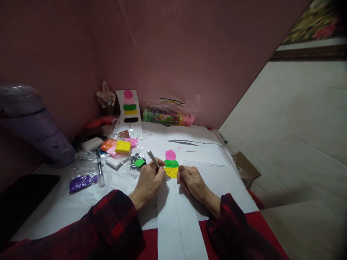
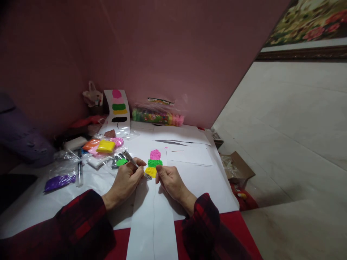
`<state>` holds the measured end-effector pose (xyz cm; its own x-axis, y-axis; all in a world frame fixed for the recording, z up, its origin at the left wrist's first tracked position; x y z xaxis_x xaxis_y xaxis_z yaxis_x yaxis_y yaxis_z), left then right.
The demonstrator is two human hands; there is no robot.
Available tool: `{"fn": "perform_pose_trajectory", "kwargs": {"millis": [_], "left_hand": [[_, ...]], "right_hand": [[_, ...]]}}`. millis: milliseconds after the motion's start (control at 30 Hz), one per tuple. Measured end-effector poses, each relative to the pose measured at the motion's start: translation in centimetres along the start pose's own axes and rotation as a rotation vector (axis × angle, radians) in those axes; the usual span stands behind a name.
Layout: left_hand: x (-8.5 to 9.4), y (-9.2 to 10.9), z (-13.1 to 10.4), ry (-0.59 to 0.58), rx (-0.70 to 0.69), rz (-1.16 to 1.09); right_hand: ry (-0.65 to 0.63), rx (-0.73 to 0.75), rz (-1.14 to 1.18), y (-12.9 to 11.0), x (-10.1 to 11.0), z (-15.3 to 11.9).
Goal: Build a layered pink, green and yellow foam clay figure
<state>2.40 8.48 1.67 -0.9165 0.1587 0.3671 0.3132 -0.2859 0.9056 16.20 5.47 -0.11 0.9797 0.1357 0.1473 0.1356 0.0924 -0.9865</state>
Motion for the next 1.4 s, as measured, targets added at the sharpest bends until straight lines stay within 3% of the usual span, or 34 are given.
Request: {"fn": "perform_pose_trajectory", "kwargs": {"millis": [600,967,1400], "left_hand": [[1.4,1.4,-0.1,0.112,-0.108,0.089],[0.5,0.9,-0.2,0.033,-0.070,0.026],[1.2,1.2,-0.1,0.109,-0.099,0.116]], "right_hand": [[0.004,0.005,-0.054,-0.4,-0.1,-0.1],[0.001,0.020,-0.049,-0.4,-0.1,0.0],[-0.006,0.001,-0.066,-0.5,-0.2,0.0]]}}
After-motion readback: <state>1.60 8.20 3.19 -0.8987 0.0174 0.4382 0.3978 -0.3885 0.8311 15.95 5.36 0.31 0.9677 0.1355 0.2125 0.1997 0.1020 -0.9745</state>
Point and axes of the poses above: each hand's wrist, its own z-axis towards the middle knuckle, its own x-axis out of the back of the hand, y = z × x, the point moved 10 cm from there along z, towards the middle knuckle, and after that the axes turned 3 degrees about -y, right-handed, at the moved point
